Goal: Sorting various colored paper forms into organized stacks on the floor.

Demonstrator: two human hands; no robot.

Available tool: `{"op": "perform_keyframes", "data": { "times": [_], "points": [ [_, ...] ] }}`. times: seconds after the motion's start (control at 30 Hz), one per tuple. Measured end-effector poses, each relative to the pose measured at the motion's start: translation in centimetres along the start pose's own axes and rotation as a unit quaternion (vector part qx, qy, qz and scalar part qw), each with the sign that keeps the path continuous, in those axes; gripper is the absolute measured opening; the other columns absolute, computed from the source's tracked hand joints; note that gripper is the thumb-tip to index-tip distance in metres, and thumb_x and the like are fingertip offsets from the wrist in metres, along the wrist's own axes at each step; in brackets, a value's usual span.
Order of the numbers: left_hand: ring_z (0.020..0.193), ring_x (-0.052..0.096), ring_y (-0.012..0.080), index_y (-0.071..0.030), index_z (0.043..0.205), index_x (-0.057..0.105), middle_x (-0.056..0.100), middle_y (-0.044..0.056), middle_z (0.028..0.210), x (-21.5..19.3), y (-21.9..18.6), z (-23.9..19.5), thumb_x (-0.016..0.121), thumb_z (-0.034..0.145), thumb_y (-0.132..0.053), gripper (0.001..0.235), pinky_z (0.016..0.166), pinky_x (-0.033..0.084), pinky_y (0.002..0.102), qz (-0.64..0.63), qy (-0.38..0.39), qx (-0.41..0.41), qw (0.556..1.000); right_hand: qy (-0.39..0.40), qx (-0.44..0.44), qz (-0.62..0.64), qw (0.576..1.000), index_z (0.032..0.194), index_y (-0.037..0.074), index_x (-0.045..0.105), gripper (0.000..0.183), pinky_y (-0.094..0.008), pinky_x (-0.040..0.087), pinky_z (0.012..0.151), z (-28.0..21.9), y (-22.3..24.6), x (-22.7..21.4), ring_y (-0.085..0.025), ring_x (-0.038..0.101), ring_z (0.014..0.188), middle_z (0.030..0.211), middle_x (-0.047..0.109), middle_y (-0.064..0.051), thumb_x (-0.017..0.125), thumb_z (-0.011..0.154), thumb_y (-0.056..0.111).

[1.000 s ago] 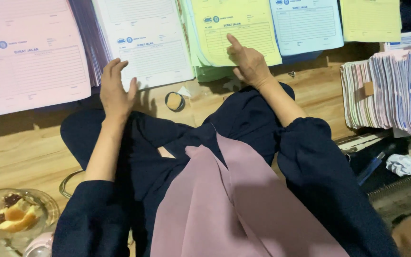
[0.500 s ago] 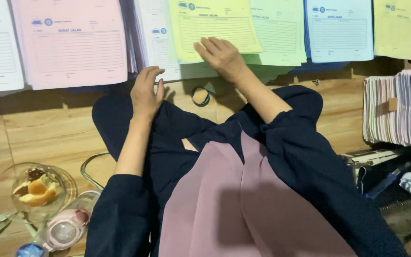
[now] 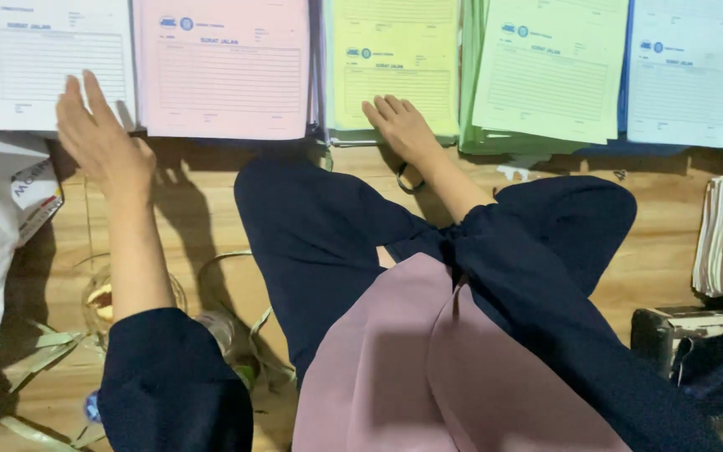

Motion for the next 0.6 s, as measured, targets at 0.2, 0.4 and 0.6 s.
{"op": "perform_keyframes", "data": {
  "times": [0.2,0.4,0.6],
  "points": [
    [0.123,0.017,0.0462,0.008,0.129,0.048,0.031,0.032,0.135,4.0,6.3,-1.4,0.073,0.066,0.019,0.068,0.093,0.008,0.066,0.062,0.098,-0.014,0.993,0.006,0.064,0.109,0.992,0.124,0.001,0.045,0.048,-0.041,0.034,0.098,-0.5,0.7,-0.7,-0.031,0.044,0.117,0.126,0.047,-0.016,0.057,0.085,0.026],
    [0.116,0.047,0.0343,-0.004,0.086,0.054,0.06,0.015,0.12,1.0,5.1,-1.6,0.075,0.083,0.001,0.021,0.099,0.022,0.057,0.124,-0.087,0.056,0.987,-0.15,0.035,0.172,0.973,0.116,0.004,0.053,0.036,-0.039,0.041,0.097,4.8,6.2,-8.0,-0.029,0.049,0.113,0.123,0.048,-0.012,0.062,0.082,0.012],
    [0.089,0.054,0.0232,-0.008,0.093,0.064,0.062,0.005,0.096,-2.1,7.0,-1.4,0.078,0.058,0.005,0.039,0.095,0.031,0.046,0.093,-0.084,0.036,0.992,-0.033,-0.021,0.19,0.981,0.12,0.001,0.047,0.046,-0.045,0.026,0.105,10.0,11.6,-6.5,-0.033,0.033,0.124,0.129,0.04,-0.017,0.062,0.08,0.017]
  ]
}}
Point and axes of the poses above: each hand's wrist, its own z-axis towards the middle knuckle, its own x-axis out of the palm, y = z × x, the point moved 7 cm from there along z, towards the middle knuckle
